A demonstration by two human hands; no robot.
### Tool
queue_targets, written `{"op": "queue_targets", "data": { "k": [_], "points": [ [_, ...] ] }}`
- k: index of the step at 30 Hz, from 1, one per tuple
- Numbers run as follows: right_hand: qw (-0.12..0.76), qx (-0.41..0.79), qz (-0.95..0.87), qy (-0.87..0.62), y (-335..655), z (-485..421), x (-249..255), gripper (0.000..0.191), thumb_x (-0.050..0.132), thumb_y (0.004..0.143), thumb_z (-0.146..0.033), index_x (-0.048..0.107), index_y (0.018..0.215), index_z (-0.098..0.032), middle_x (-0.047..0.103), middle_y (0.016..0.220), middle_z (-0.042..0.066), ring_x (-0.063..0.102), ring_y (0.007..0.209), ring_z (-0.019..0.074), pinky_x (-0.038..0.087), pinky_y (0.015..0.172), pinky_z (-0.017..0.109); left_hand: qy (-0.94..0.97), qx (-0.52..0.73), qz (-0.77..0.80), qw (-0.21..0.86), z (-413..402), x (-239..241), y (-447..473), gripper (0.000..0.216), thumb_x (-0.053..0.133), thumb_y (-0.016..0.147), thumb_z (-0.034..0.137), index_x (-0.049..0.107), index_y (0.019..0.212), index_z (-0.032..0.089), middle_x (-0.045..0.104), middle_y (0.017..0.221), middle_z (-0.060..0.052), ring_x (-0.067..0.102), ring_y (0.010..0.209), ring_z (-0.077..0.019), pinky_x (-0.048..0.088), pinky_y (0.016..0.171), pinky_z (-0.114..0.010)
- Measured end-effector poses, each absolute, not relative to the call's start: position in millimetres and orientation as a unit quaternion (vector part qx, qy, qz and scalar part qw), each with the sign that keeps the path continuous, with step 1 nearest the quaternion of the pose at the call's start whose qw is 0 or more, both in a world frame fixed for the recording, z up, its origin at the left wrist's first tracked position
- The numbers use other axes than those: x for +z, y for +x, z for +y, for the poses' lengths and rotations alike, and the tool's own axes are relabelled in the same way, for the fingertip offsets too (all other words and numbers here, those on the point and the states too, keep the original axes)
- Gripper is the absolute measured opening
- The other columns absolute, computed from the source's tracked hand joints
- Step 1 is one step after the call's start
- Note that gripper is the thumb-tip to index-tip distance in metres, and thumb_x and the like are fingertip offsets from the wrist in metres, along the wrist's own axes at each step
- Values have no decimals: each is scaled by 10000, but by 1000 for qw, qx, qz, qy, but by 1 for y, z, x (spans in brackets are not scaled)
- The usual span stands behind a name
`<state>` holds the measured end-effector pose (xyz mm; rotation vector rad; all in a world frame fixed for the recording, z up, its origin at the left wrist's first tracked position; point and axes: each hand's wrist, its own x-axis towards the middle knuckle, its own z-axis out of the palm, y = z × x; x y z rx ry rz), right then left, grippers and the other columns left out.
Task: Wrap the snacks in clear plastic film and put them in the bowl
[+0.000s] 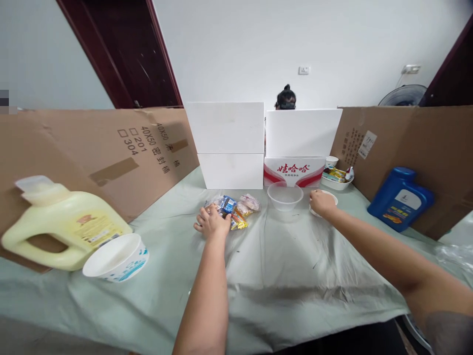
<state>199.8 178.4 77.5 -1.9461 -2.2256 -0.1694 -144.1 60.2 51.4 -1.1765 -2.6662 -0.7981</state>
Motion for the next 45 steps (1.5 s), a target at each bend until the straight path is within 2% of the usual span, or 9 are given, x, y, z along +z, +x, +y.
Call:
{"op": "queue_targets", "data": {
  "k": [8, 13, 18, 22, 26, 31, 37, 42, 45],
  "points": [
    [162, -88, -783, -594, 166, 176, 90, 303, 427, 928, -225, 609, 1147, -123, 560, 1191, 183, 506, 1125, 287, 407, 916, 376, -387, -256, -884, 60, 59, 52, -142, 674, 598, 781, 477, 430, 1377, 209, 312, 1502, -164, 316, 1348, -396, 254, 1084, -570],
    [187, -5, -894, -406, 78, 153, 77, 314, 479, 931, -262, 574, 1215, -168, 560, 1232, 138, 478, 1164, 247, 368, 1001, 356, -388, -256, -883, 62, 61, 52, -143, 661, 599, 782, 486, 439, 1370, 229, 311, 1506, -156, 308, 1352, -396, 254, 1077, -580],
    [164, 35, -897, -410, 12, 154, 43, 522, 546, 891, -253, 418, 1393, -191, 418, 1440, 161, 491, 1213, 272, 393, 985, 385, -383, -252, -887, 52, 61, 53, -146, 683, 606, 780, 499, 422, 1382, 235, 305, 1511, -156, 297, 1361, -393, 243, 1081, -577],
    [158, 47, -890, -424, 11, 163, 31, 457, 440, 887, -125, 484, 1338, -183, 547, 1330, 164, 602, 1086, 268, 453, 882, 362, -389, -292, -870, 79, 58, 57, -146, 636, 605, 794, 446, 449, 1359, 200, 352, 1480, -166, 281, 1367, -394, 217, 1093, -587],
    [171, 36, -904, -391, 52, 155, 28, 468, 416, 842, -49, 537, 1279, -168, 575, 1317, 138, 588, 1126, 255, 458, 910, 364, -463, -396, -778, 153, 58, 61, -135, 422, 538, 849, 332, 535, 1239, 168, 464, 1370, -147, 367, 1328, -295, 270, 1122, -451],
    [189, 14, -927, -325, 135, 123, 14, 419, 447, 823, -40, 622, 1176, -183, 589, 1319, 99, 541, 1198, 233, 426, 999, 401, -647, -398, -649, 43, 61, 52, -94, 319, 518, 862, 247, 587, 1167, 188, 545, 1261, -115, 479, 1245, -238, 358, 1095, -381],
    [194, 18, -938, -287, 210, 74, 9, 449, 462, 808, -55, 599, 1214, -186, 576, 1330, 111, 554, 1180, 227, 441, 975, 413, -818, -266, -493, -128, 55, 25, -40, 419, 651, 792, 226, 615, 1208, 249, 524, 1355, -70, 509, 1226, -228, 414, 1068, -392],
    [211, 6, -871, -443, 257, 61, 23, 350, 473, 876, -183, 593, 1205, -171, 653, 1173, 121, 588, 1091, 238, 434, 958, 400, -825, -264, -487, -115, 54, 13, -28, 357, 626, 778, 107, 679, 1096, 261, 617, 1222, -57, 547, 1170, -222, 448, 1037, -407],
    [127, -38, -749, -650, 290, 71, 31, 320, 519, 879, -264, 612, 1162, -146, 637, 1144, 182, 571, 1080, 315, 440, 892, 444, -820, -269, -492, -118, 55, 11, -28, 339, 630, 778, 106, 681, 1081, 249, 618, 1217, -57, 545, 1172, -219, 450, 1035, -398]
  ]
}}
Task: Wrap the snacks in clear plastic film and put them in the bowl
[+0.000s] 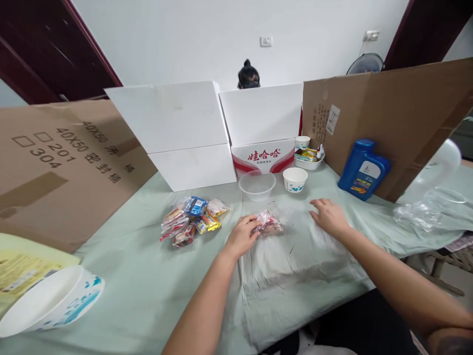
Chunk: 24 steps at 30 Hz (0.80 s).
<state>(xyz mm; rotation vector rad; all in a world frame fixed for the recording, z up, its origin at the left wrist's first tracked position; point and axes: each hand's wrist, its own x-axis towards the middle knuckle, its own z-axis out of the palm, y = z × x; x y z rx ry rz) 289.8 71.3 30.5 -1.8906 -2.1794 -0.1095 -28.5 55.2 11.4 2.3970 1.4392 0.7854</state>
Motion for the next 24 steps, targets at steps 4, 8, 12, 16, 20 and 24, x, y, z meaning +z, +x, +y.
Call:
{"op": "queue_targets", "data": {
  "k": [4, 8, 12, 16, 20, 24],
  "points": [
    [-2, -12, -686, -727, 309, 86, 34, 241, 484, 851, -136, 643, 1032, -122, 654, 1026, 211, 612, 959, 333, 441, 792, 427, 817, 285, 487, 123, 57, 12, -27, 288, 630, 766, 99, 689, 1012, 238, 633, 1185, -50, 553, 1145, -217, 454, 1027, -405],
    [68, 60, -763, -640, 278, 85, 37, 266, 475, 871, -158, 591, 1110, -173, 644, 1081, 130, 626, 906, 214, 436, 783, 297, 814, 306, 479, 119, 57, 11, -23, 243, 620, 762, 98, 684, 950, 237, 637, 1161, -47, 560, 1121, -213, 463, 1009, -408],
    [173, 161, -847, -476, 221, 71, 40, 295, 517, 862, -185, 577, 1150, -196, 634, 1072, 80, 625, 884, 175, 447, 767, 255, 814, 327, 468, 110, 57, 8, -20, 277, 634, 751, 95, 640, 996, 224, 639, 1130, -52, 568, 1099, -209, 473, 982, -390],
    [145, 96, -875, -451, 184, 63, 39, 309, 489, 890, -210, 606, 1176, -219, 610, 1079, 88, 633, 807, 182, 437, 685, 264, 790, 336, 499, 117, 56, 5, -21, 369, 657, 760, 146, 559, 1108, 220, 633, 1058, -48, 605, 972, -193, 512, 879, -355],
    [95, 90, -876, -465, 197, 73, 48, 325, 512, 853, -202, 645, 1148, -232, 627, 1046, 81, 636, 797, 191, 425, 664, 266, 800, 322, 493, 114, 56, 4, -25, 335, 620, 796, 152, 554, 1116, 223, 629, 1061, -54, 590, 1004, -200, 490, 905, -364],
    [9, 80, -838, -539, 239, 96, 59, 277, 564, 757, -128, 712, 965, -235, 658, 944, 80, 634, 792, 214, 432, 685, 294, 780, 317, 521, 141, 56, 2, -25, 493, 645, 794, 211, 494, 1264, 219, 618, 1080, -71, 584, 1051, -217, 488, 929, -381]
  ]
}}
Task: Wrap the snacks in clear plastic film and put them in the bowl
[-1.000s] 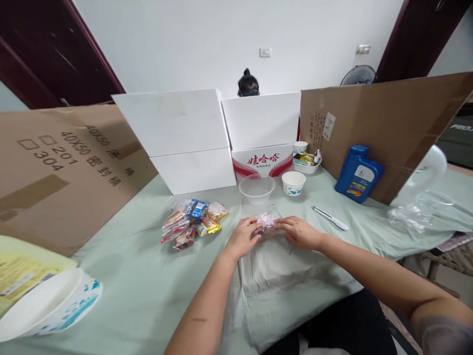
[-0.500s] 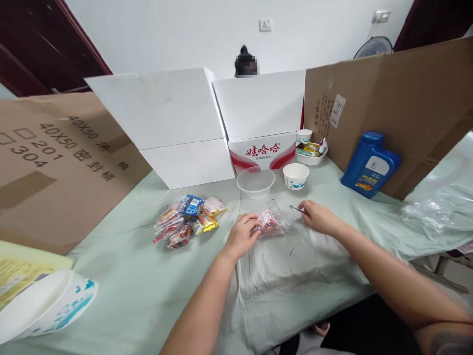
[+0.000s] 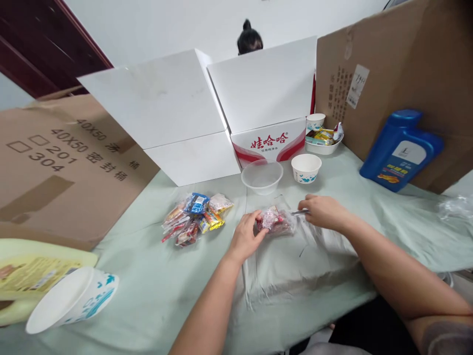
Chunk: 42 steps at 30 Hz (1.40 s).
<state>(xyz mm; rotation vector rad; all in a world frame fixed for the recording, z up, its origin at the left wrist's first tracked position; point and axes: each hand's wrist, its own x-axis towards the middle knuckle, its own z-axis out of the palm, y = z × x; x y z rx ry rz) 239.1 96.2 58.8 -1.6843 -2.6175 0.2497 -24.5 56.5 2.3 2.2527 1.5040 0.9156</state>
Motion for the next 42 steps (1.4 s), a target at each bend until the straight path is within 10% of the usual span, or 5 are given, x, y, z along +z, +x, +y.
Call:
{"op": "queue_targets", "data": {
  "k": [6, 16, 27, 33, 42],
  "points": [
    [97, 50, -826, -552, 243, 99, 48, 358, 591, 848, -292, 625, 1169, -138, 609, 1179, 186, 537, 1126, 339, 411, 934, 455, 739, 348, 548, 184, 61, 2, -16, 320, 614, 812, 260, 609, 1128, 209, 507, 1345, -104, 508, 1238, -243, 419, 1042, -385],
    [178, 171, -856, -453, 205, 83, 34, 263, 614, 829, -225, 648, 1086, -186, 681, 1071, 92, 630, 978, 239, 467, 826, 321, 453, 585, 531, 413, 69, 4, -22, 353, 717, 655, 398, 478, 823, 200, 626, 732, 13, 587, 647, -130, 451, 605, -231],
    [288, 124, -801, -509, 221, 87, 48, 136, 507, 874, -186, 639, 907, -186, 695, 889, 58, 619, 812, 195, 428, 727, 284, 628, 549, 542, -106, 56, 34, -49, 107, 554, 788, 185, 553, 895, 189, 597, 876, -50, 577, 876, -187, 464, 817, -339],
    [357, 88, -798, -478, 216, 72, 58, 154, 476, 890, -204, 623, 921, -169, 676, 887, 82, 615, 807, 190, 444, 753, 286, 856, 315, 410, -5, 43, 33, -21, 166, 476, 879, 188, 624, 952, 201, 680, 911, -69, 631, 890, -194, 496, 841, -342],
    [56, 45, -850, -522, 210, 70, 50, 295, 396, 953, -209, 632, 1119, -146, 656, 1118, 140, 629, 953, 246, 444, 765, 323, 843, 161, 512, -13, 50, 26, -24, 355, 553, 845, 156, 602, 1189, 229, 676, 1086, -71, 584, 1085, -233, 217, 1136, -520]
  ]
}}
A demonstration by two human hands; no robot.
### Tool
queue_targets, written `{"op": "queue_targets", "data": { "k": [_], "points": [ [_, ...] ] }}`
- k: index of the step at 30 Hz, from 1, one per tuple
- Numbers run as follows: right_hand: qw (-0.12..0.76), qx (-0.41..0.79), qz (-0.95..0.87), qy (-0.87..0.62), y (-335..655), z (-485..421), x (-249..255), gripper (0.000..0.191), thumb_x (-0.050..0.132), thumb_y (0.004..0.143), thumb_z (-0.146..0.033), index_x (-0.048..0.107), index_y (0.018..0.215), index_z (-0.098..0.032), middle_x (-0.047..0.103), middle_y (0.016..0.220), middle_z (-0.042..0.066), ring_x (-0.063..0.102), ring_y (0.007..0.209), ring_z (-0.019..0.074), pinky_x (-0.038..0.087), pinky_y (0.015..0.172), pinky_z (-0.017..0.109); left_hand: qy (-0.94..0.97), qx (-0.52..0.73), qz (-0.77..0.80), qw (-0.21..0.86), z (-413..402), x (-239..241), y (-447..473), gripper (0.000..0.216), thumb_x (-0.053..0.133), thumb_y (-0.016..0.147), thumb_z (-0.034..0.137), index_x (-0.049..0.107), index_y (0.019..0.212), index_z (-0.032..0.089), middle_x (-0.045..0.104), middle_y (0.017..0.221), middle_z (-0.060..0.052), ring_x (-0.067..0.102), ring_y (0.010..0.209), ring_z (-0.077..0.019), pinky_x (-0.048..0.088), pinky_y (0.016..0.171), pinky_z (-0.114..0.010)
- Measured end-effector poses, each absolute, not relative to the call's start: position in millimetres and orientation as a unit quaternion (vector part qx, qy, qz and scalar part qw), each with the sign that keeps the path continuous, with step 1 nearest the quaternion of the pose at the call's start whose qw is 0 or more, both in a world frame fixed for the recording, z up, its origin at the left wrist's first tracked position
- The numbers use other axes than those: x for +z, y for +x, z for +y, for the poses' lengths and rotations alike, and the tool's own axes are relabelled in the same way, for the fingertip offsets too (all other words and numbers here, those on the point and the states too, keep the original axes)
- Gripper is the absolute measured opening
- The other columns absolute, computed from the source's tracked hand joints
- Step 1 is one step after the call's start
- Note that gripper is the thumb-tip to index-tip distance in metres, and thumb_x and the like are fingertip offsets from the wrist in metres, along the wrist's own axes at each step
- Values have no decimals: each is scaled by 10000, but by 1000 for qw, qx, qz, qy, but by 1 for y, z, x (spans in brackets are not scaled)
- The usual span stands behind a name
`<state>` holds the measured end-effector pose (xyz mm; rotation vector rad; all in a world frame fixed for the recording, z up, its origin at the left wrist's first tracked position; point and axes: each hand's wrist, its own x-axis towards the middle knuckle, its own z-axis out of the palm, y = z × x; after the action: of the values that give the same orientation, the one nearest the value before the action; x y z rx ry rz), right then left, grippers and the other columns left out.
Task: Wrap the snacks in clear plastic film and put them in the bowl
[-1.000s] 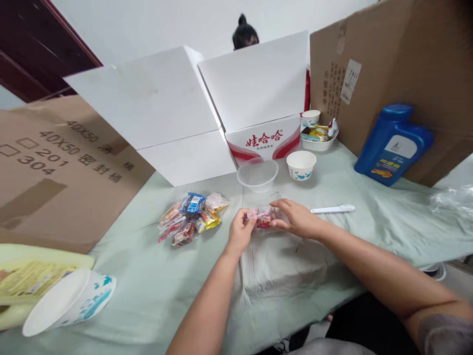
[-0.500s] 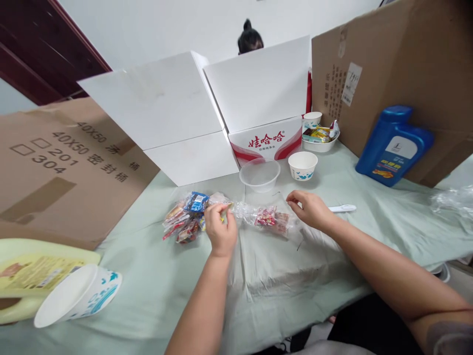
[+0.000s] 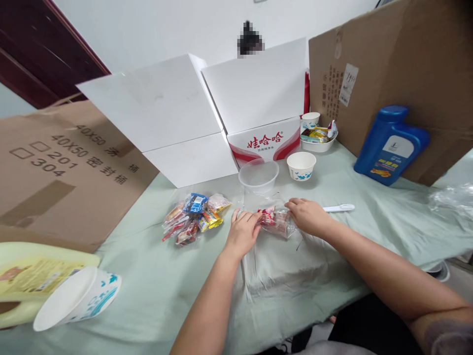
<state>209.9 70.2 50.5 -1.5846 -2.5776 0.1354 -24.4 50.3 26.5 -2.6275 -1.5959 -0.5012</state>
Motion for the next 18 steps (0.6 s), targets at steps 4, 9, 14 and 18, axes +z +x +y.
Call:
{"op": "queue_targets", "data": {
  "k": [4, 9, 14, 18],
  "points": [
    [72, 4, -825, -560, 215, 81, 44, 299, 397, 947, -190, 642, 1108, -131, 662, 1095, 149, 606, 961, 273, 448, 802, 365, -861, -93, -496, -62, 32, 50, -25, 182, 598, 785, 104, 706, 822, 245, 685, 841, -7, 619, 913, -201, 211, 1122, -519],
    [218, 55, -871, -436, 200, 68, 44, 305, 472, 948, -291, 613, 1184, -159, 653, 1150, 109, 563, 1052, 237, 423, 951, 363, -858, 33, -408, -311, 9, 73, -20, 51, 713, 712, 190, 719, 740, 232, 683, 740, 27, 624, 703, -138, 467, 793, -278],
    [189, 76, -892, -403, 183, 58, 24, 505, 607, 860, -391, 525, 1320, -201, 506, 1362, 149, 498, 1175, 295, 391, 979, 437, -824, -158, -491, -235, 18, 67, -13, 118, 568, 845, 227, 685, 844, 211, 679, 904, -19, 626, 870, -167, 476, 801, -273],
    [124, 68, -887, -440, 181, 59, 17, 575, 602, 840, -358, 464, 1378, -210, 561, 1265, 167, 527, 1096, 310, 388, 913, 442, -790, -194, -566, -130, 36, 42, -15, 486, 621, 784, 189, 529, 1262, 194, 534, 1315, -111, 507, 1213, -246, 402, 1024, -378]
  ]
}}
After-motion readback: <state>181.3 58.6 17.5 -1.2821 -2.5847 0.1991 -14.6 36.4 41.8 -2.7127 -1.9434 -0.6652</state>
